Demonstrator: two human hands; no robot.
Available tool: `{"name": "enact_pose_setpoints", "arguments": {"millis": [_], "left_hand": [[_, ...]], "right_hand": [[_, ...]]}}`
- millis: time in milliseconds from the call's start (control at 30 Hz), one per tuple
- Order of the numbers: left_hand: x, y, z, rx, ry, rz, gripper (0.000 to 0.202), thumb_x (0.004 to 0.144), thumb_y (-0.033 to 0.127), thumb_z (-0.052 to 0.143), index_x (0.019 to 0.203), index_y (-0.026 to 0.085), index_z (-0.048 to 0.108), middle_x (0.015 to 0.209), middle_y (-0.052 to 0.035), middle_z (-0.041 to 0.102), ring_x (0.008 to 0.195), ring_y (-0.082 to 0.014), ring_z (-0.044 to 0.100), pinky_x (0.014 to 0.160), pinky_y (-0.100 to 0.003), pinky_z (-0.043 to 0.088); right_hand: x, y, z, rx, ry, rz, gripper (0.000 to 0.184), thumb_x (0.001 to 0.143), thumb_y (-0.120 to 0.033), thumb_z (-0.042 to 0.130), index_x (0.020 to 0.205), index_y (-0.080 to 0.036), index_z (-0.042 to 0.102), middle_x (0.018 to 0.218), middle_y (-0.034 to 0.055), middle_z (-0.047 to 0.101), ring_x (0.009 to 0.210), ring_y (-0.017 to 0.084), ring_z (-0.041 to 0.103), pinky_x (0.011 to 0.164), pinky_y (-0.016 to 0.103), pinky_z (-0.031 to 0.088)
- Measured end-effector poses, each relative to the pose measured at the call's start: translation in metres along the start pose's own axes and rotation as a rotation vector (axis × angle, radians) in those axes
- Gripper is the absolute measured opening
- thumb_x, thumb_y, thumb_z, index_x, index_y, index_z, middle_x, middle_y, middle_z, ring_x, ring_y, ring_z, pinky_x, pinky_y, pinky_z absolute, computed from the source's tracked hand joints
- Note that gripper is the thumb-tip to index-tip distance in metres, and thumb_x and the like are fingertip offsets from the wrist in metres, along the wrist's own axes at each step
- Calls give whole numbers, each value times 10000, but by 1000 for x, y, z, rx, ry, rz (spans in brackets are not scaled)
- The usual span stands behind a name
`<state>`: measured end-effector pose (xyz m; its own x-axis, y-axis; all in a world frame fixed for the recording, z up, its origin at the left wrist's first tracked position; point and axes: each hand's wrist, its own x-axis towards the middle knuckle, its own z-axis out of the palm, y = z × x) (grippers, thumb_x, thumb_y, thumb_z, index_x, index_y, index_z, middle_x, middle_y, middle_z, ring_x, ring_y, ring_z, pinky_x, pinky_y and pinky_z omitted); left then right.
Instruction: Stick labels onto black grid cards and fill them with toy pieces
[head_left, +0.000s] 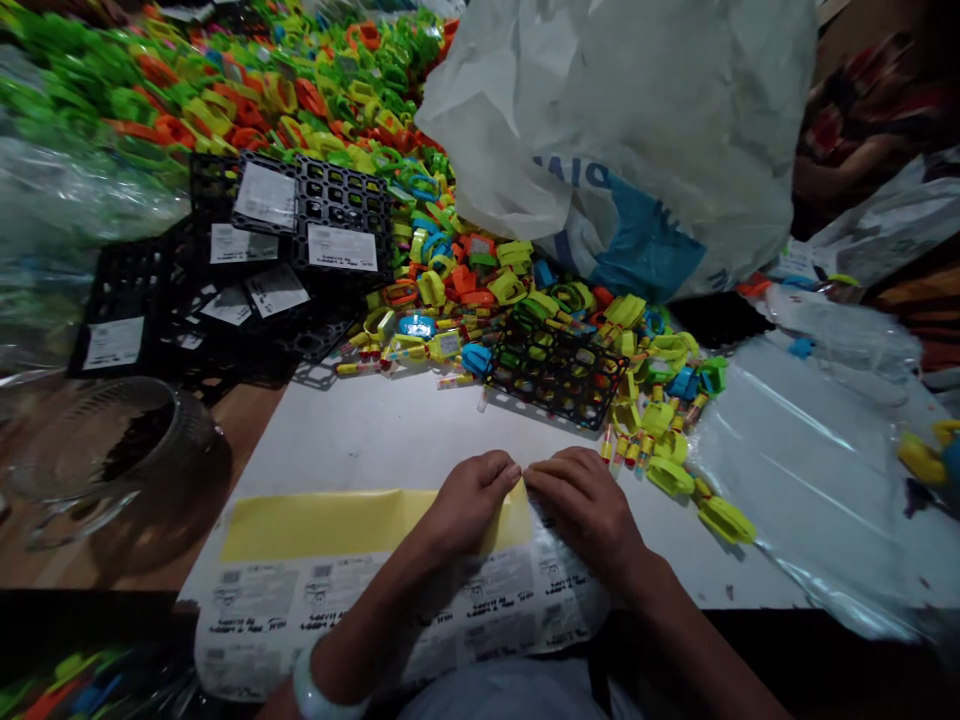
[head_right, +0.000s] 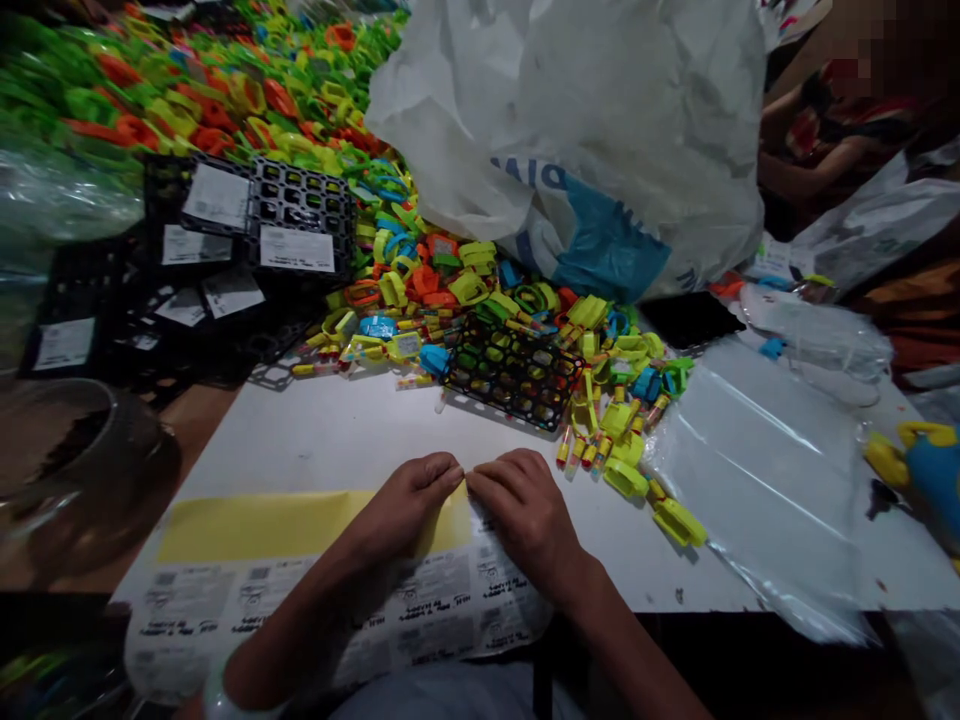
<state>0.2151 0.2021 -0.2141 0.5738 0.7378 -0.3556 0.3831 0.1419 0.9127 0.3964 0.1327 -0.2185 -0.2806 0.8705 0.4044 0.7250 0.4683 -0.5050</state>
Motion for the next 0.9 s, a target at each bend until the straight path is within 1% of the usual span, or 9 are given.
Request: {"name": "enact_pose_setpoints", "arguments": {"millis": [67,133,233,367,500,600,700,800,900], "left_hand": [[1,-1,1,16,3,-3,324,857,461,420,645,216,419,657,16,429,677,-149,388,619,-276,336],[1,-1,1,22,4,1,319,859,450,422,639,219,414,654,14,435,670,-149,383,612,-276,335],[2,-2,0,4,-3,18,317,862,433,437,629,218,414,654,17,433,659,-143,378,607,-278,335],[1,-4,-5,9,10,40,317,880,420,435,639,216,419,661,22,438,660,-138,395,610,-272,351],[2,-8,-12,245,52,50,324,915,403,406,663,215,480,677,5,528,662,-153,460,627,-292,355],[5,-4,-7,492,48,121,296,942,374,390,800,214,595,807,-39,650,764,-198,552,719,-337,382],[11,5,7,553,-4,207,257,943,357,427,990,211,633,996,-71,698,903,-233,596,804,-360,403],[17,11,19,523,-39,172,262,944,296,414,919,191,652,920,-69,701,865,-217,612,760,-325,418],[21,11,23,505,-33,146,280,947,290,398,865,193,648,860,-55,685,835,-199,607,734,-302,415]], "right_hand": [[-3,2,1,-5,0,-45,355,914,-114,529,1227,-275,570,1129,58,683,1010,221,571,883,433,457],[-3,2,2,40,-6,-37,311,914,-111,523,1183,-258,582,1117,60,683,999,212,577,866,417,464],[-1,3,3,123,-23,65,254,918,-136,525,1146,-231,583,1054,70,670,990,203,579,855,388,477],[-6,11,0,126,-70,225,304,927,-241,553,1230,-237,556,1142,86,640,1091,223,555,939,414,463],[-16,22,-9,200,-83,397,283,905,-307,595,1184,-257,598,1138,68,654,1063,221,591,929,403,490],[-20,24,-11,282,-62,486,211,895,-289,609,1103,-262,639,1072,44,683,986,197,636,874,353,522],[-20,21,-7,284,-9,446,197,886,-270,624,1082,-254,640,1037,41,689,951,185,647,847,324,531],[-20,17,-3,168,23,325,202,909,-231,587,1107,-236,625,1012,63,668,941,184,626,821,325,529],[-25,14,-1,-59,48,196,295,903,-168,584,1191,-230,602,1039,87,645,960,202,589,829,371,507]]}}
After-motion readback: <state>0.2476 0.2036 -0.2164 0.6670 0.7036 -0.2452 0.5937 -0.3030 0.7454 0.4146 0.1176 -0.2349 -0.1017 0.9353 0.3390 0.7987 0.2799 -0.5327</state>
